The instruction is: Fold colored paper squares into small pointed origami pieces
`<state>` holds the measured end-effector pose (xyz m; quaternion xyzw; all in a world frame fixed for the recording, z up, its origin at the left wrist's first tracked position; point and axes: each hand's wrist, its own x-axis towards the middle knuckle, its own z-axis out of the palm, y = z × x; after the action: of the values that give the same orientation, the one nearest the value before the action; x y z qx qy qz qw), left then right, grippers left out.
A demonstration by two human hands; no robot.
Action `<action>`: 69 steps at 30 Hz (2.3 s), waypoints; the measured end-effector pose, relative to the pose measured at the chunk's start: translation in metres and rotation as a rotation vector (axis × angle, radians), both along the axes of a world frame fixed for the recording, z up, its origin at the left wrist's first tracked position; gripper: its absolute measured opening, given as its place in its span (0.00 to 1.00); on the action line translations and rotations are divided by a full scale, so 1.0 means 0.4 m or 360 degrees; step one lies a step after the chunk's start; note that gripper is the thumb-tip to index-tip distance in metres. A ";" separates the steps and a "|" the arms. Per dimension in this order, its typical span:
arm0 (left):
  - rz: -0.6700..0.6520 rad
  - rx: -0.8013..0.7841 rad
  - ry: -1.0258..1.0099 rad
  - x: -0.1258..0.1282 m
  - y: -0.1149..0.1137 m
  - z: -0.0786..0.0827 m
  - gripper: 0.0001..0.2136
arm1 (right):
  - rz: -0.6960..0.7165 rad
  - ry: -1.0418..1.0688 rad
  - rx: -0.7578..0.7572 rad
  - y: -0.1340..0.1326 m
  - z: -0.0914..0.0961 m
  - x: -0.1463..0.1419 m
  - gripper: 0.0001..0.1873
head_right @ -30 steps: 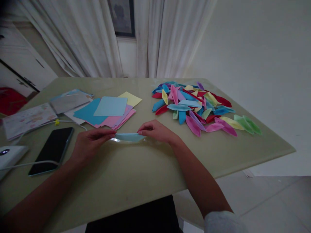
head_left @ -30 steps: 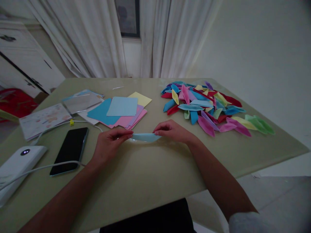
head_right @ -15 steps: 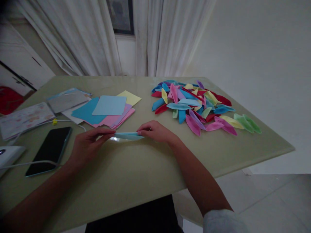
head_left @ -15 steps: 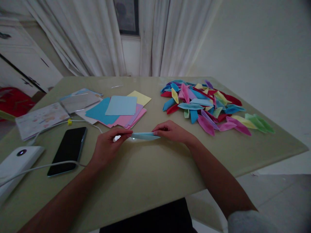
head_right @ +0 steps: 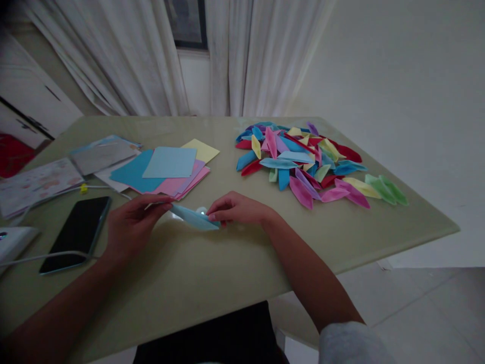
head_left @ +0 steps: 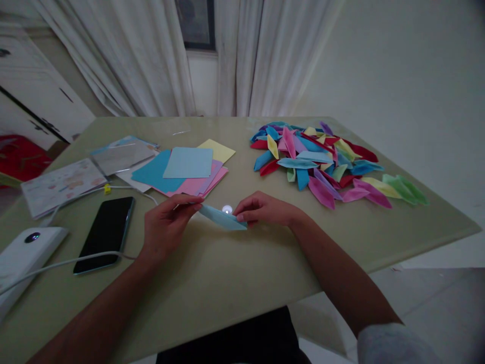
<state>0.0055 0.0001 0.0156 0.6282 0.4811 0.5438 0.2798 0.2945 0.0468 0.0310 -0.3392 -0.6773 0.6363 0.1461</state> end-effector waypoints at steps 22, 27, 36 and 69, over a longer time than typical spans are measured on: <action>-0.0414 0.0838 0.0900 0.016 -0.039 -0.004 0.16 | -0.0403 0.0467 -0.0251 -0.062 0.005 -0.081 0.19; -0.0475 0.0826 0.0783 0.021 -0.043 0.006 0.17 | -0.0447 0.0486 -0.0336 -0.066 0.011 -0.089 0.22; -0.0493 0.0804 0.0732 0.021 -0.052 -0.008 0.18 | -0.0462 0.0410 -0.0485 -0.077 0.016 -0.096 0.31; -0.0353 0.0820 0.0978 -0.001 -0.029 -0.028 0.08 | -0.0380 0.0451 -0.0290 -0.081 -0.002 -0.106 0.20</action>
<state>0.0053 -0.0115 0.0043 0.8587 0.3198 0.4003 0.0137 0.2519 0.0145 0.0300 -0.3361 -0.5446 0.7144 0.2831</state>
